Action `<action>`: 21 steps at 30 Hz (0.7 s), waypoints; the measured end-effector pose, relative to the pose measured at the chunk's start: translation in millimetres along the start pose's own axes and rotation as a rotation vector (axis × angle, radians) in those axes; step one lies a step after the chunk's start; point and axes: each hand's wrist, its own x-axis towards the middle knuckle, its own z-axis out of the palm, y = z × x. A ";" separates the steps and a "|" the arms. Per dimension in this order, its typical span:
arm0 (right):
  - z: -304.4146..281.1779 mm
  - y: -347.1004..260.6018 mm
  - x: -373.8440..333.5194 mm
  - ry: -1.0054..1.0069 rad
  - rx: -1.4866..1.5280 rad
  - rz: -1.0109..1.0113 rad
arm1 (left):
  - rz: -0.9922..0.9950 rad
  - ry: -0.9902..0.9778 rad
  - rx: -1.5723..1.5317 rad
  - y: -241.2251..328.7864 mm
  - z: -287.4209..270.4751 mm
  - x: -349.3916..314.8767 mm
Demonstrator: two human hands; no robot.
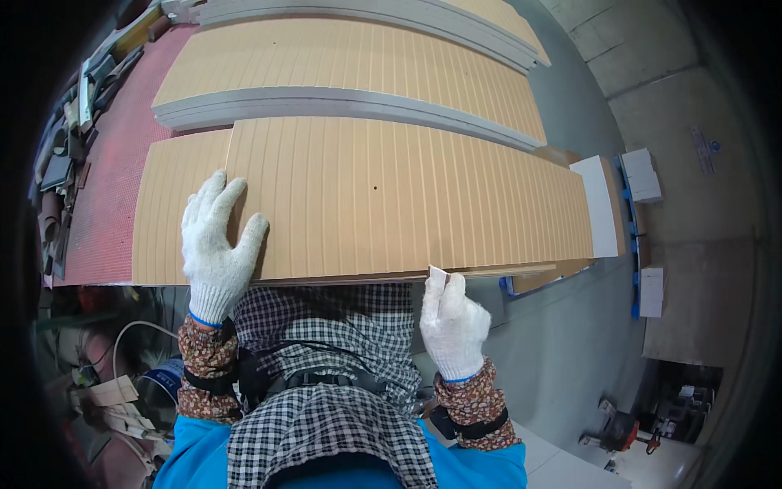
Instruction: The recorder is sanding or wiping the surfaces and edges of wooden panels in a factory workshop setting.
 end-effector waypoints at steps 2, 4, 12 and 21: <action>-5.1 -6.3 2.1 -0.017 0.043 0.017 | -0.001 0.000 -0.002 -1.3 -0.7 -0.5; -10.0 -13.2 4.7 -0.035 0.081 0.035 | -0.010 -0.002 0.005 -2.0 -0.4 -0.9; -21.4 -20.6 8.1 -0.179 0.016 -0.042 | -0.003 -0.010 0.009 -3.2 0.7 -1.2; -9.8 -18.3 73.5 -0.201 -0.093 -0.186 | 0.019 -0.010 -0.005 0.2 -0.4 2.3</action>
